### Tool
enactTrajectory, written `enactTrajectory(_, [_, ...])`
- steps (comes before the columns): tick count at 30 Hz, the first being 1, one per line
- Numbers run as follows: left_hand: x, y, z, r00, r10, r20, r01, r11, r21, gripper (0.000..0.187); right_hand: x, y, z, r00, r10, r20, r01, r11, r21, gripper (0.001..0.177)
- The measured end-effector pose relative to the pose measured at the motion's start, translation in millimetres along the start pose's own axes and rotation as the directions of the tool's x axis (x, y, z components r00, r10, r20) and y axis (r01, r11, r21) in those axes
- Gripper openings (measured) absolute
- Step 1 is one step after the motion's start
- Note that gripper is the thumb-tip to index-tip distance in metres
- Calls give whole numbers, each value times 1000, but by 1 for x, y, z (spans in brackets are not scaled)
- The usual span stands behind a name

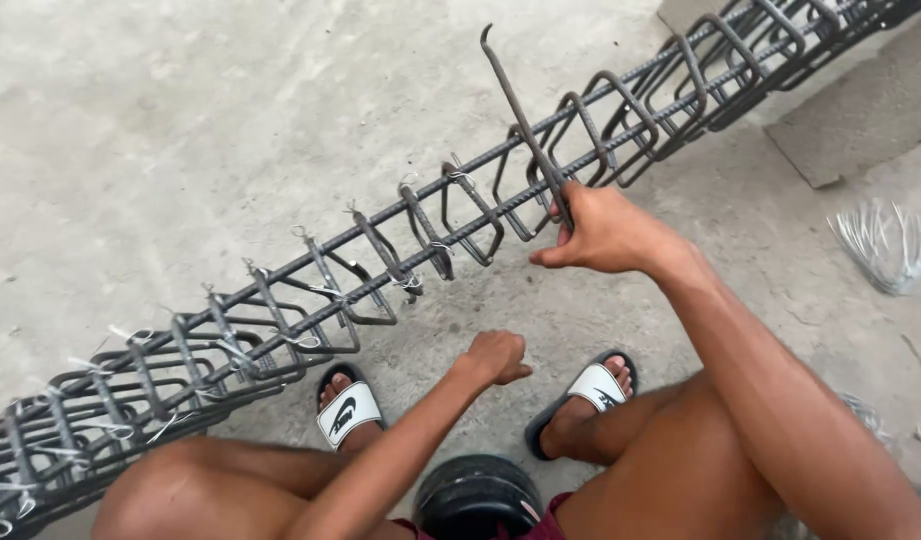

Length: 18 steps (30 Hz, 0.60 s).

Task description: Tying rebar intersections using wire ties and a manual hook tool

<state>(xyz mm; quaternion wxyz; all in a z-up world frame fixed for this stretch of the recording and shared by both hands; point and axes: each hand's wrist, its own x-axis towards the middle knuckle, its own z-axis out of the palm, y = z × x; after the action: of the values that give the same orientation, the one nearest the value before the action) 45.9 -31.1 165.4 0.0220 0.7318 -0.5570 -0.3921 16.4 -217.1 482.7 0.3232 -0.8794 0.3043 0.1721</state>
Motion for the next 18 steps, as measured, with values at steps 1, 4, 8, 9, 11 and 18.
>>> enactTrajectory(1, [-1,5,-17,997,62,40,-67,990,125,35,0,-2,1,1000,7,-5,-7,1000,-2,62])
enactTrajectory(4, [-67,45,-100,986,94,137,-123,968,219,22,-4,-10,24,997,-22,72,22,1000,-12,65])
enactTrajectory(8, [-148,53,-156,965,219,-146,-208,974,88,29,9,0,60,990,-41,138,41,999,4,66])
enactTrajectory(9, [-164,55,-164,965,213,-154,-197,974,116,31,15,7,67,995,-33,94,31,999,18,67])
enactTrajectory(11, [-187,55,-180,965,209,-158,-187,972,143,33,21,14,76,999,-20,49,19,999,34,68])
enactTrajectory(18, [-213,54,-222,967,57,-247,-17,987,162,37,10,5,70,1000,-9,4,8,998,62,67])
